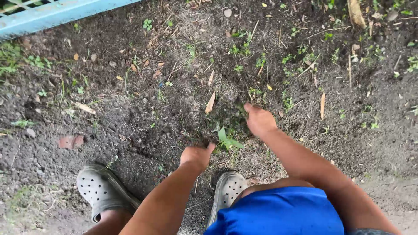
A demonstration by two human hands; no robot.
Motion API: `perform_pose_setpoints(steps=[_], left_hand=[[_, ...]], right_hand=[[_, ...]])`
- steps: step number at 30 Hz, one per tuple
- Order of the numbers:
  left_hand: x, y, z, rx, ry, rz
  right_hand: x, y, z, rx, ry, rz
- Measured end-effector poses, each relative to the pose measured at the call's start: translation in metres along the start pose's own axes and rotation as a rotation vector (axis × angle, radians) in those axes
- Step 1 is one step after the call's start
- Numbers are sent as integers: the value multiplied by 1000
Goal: Removing weeds and unwanted plants from the ground near a gate and concrete post.
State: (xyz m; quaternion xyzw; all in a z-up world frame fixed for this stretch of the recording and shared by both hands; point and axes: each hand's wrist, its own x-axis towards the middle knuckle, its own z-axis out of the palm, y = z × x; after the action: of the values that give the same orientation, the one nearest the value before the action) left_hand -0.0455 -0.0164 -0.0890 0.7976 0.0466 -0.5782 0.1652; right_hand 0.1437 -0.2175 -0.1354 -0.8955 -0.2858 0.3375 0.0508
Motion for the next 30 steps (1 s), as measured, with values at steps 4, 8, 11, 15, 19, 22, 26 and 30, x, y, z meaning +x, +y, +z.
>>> perform_pose_setpoints(steps=[4,8,11,15,19,22,26,30], left_hand=[[21,-5,9,-85,132,-68],[-4,-11,-37,-365,384,-94],[-39,2,-89,-388,493,-27],[-63,12,-131,-372,680,40],[-89,27,-153,-393,758,91],[-101,33,-160,-451,719,57],[-89,26,-145,-511,730,-16],[-85,20,-142,-543,704,-22]], right_hand=[[-22,-42,-47,133,-131,81],[-47,-73,-43,-258,-399,-65],[-27,-6,42,-87,329,-617],[4,-6,-36,96,46,103],[39,5,-56,126,143,197],[54,15,-65,207,134,211],[80,27,-83,468,251,297],[113,32,-89,281,265,316]])
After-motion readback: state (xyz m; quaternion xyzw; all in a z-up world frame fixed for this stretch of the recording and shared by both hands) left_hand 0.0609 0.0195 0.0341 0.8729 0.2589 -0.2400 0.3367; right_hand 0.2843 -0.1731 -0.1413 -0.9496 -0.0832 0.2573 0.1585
